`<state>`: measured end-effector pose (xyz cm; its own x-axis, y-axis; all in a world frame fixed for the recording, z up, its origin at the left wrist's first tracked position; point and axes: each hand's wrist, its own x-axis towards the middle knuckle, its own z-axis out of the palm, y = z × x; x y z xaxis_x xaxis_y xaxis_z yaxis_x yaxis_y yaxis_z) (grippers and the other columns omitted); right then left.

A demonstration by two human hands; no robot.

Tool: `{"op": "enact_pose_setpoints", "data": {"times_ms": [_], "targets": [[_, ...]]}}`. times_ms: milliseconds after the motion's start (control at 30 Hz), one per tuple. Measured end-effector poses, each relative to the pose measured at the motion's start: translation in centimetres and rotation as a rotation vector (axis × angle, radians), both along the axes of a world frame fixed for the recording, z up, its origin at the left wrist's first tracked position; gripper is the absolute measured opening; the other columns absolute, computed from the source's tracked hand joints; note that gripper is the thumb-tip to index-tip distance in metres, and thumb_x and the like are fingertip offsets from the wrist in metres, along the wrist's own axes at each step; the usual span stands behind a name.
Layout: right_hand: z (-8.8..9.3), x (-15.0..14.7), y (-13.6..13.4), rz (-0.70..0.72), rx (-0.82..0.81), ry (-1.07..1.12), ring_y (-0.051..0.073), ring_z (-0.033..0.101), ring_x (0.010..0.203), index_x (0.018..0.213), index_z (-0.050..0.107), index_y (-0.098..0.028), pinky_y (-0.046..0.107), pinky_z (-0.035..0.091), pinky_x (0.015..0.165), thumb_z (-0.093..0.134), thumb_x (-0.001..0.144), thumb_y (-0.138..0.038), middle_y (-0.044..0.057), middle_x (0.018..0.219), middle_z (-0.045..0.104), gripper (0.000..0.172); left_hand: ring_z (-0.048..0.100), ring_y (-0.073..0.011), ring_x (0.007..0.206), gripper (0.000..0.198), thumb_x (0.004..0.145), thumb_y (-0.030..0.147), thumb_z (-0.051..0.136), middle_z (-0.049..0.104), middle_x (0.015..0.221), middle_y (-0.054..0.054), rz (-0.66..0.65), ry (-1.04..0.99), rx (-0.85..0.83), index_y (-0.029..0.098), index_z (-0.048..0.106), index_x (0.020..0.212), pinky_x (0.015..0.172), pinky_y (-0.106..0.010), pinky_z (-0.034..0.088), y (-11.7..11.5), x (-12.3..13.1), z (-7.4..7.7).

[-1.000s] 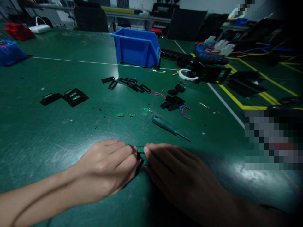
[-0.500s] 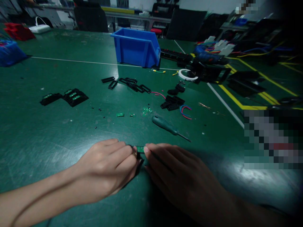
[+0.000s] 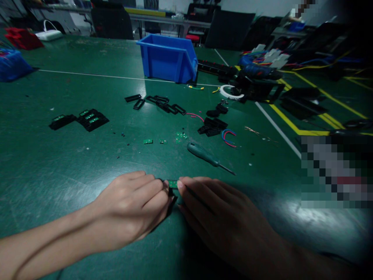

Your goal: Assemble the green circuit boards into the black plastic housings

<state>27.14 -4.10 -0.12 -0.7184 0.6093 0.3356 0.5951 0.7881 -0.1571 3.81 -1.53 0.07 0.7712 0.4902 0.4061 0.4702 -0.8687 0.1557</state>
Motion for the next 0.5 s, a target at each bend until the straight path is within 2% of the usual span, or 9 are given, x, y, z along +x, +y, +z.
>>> {"op": "enact_pose_setpoints", "data": {"times_ms": [500], "targets": [[0.12,-0.03,0.2,0.002,0.001,0.008,0.021,0.065,0.095,0.118,0.064,-0.009,0.034,0.059,0.083,0.05,0.099,-0.014,0.013,0.112,0.069,0.024,0.044,-0.0117,0.057,0.024,0.097,0.013,0.052,0.052,0.065,0.001,0.001,0.017,0.002,0.017,0.052,0.073,0.055,-0.032,0.028,0.0,-0.1,0.05]]}}
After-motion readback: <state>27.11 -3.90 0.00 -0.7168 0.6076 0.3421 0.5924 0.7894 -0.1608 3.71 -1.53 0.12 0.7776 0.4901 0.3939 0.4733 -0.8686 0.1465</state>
